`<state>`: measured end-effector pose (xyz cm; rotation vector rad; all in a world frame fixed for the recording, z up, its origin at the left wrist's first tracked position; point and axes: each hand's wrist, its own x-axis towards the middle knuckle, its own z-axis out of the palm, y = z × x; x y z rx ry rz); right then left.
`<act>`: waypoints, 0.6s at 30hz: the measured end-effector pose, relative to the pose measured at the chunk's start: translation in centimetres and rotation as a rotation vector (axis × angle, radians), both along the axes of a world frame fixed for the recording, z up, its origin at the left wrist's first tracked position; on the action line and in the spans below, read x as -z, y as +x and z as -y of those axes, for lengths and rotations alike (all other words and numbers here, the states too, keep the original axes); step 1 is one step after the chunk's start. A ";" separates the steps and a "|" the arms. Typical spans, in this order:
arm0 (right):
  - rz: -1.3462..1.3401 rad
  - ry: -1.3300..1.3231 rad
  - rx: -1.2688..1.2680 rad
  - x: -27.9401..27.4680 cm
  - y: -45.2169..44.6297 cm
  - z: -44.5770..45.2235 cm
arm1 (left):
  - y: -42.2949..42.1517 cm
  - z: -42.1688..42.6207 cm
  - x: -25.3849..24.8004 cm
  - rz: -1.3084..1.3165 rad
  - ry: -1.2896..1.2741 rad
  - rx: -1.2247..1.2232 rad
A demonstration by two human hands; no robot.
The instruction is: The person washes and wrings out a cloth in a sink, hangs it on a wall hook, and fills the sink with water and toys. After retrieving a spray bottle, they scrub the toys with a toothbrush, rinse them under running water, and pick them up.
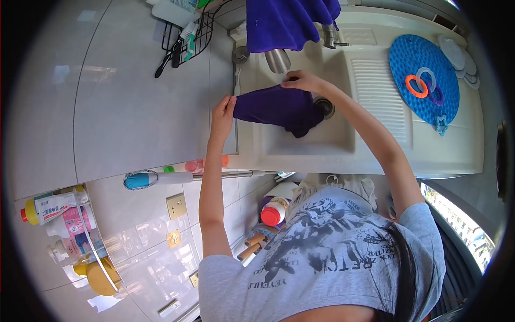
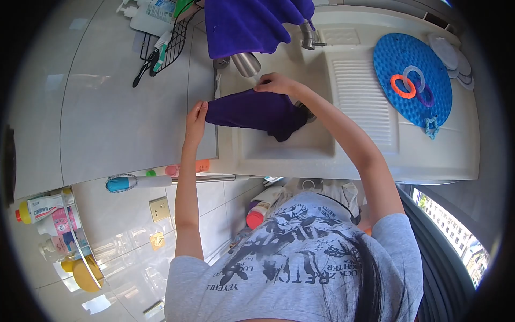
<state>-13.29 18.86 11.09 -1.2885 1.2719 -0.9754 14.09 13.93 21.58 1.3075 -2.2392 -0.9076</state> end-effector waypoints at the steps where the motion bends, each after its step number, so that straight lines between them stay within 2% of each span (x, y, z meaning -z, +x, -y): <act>1: -0.081 0.047 -0.025 0.2 0.4 0.8 | -0.2 -0.2 -0.1 0.019 -0.036 -0.007; 2: -0.163 0.094 -0.049 0.4 0.8 1.4 | -0.3 -0.2 0.0 0.054 -0.080 0.008; 4: 0.102 0.106 0.102 2.5 2.0 2.6 | -0.6 -0.3 0.6 0.122 -0.171 0.040; 5: 0.234 0.115 0.177 3.8 2.5 3.0 | -0.8 -0.2 1.2 0.146 -0.138 0.040; 7: 0.674 0.134 0.154 4.3 4.5 3.2 | -1.7 0.2 3.5 0.188 -0.065 0.044; 8: 0.893 0.142 0.144 4.3 5.6 3.2 | -2.5 0.5 5.2 0.029 0.061 0.046; 10: 0.583 0.180 0.062 3.5 6.9 2.5 | -4.2 1.0 8.6 -0.286 0.313 0.047; 13: 0.133 0.162 0.102 3.5 6.7 1.6 | -5.0 -0.3 11.3 -0.414 0.516 -0.178; 14: 0.168 0.201 0.218 3.9 6.3 1.5 | -5.0 -1.2 12.0 -0.446 0.570 -0.265; 15: 0.203 0.239 0.337 3.4 5.7 1.3 | -5.3 -2.4 13.0 -0.633 0.736 -0.403; 16: 0.238 0.277 0.457 3.4 5.3 1.1 | -6.0 -2.6 13.0 -0.745 1.110 -0.559; 17: 0.412 0.194 0.479 7.7 5.2 2.6 | -6.7 -2.8 12.9 -0.843 1.488 -0.720; 18: 0.363 0.188 0.509 8.0 5.3 2.4 | -7.3 -3.1 13.2 -0.927 1.872 -0.885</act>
